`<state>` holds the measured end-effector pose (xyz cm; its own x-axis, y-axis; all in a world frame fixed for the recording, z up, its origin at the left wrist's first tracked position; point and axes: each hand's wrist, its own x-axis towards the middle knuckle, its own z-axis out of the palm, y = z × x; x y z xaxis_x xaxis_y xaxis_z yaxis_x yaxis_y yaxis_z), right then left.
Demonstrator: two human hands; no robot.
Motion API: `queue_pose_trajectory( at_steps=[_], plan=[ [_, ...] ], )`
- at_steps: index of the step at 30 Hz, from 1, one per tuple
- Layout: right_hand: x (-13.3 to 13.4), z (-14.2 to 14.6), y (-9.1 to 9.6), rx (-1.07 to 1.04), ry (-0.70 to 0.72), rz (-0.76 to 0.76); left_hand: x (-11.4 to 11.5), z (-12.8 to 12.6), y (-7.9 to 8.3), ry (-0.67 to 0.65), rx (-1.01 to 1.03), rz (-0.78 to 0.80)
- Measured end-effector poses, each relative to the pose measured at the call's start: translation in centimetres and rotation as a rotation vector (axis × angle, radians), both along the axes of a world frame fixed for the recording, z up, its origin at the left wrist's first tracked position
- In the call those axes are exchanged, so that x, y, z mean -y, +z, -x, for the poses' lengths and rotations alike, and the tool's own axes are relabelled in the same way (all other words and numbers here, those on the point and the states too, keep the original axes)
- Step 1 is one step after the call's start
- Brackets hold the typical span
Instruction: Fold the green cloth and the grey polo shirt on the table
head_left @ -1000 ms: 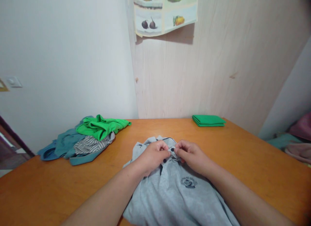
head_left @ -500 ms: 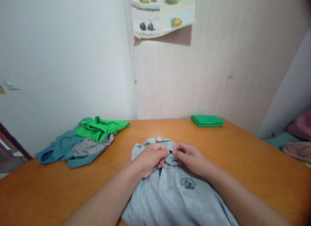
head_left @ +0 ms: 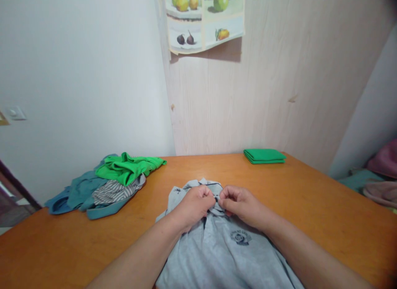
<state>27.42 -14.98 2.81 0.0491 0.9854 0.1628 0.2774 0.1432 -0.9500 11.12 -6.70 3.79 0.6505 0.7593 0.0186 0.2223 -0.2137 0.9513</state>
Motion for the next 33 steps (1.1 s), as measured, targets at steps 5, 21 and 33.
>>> queue_pose_trajectory(
  at_steps=[5, 21, 33],
  plan=[
    [0.0, 0.0, -0.4, 0.158, -0.039, -0.034, -0.1, -0.1, -0.5, 0.010, -0.061, -0.172],
    [-0.4, 0.0, -0.9, 0.229, -0.118, -0.099, 0.3, 0.3, -0.5, -0.076, -0.081, -0.589],
    [-0.3, 0.2, -0.2, -0.056, -0.101, -0.005, 0.6, 0.2, 0.1, -0.111, 0.010, -0.304]
  ],
)
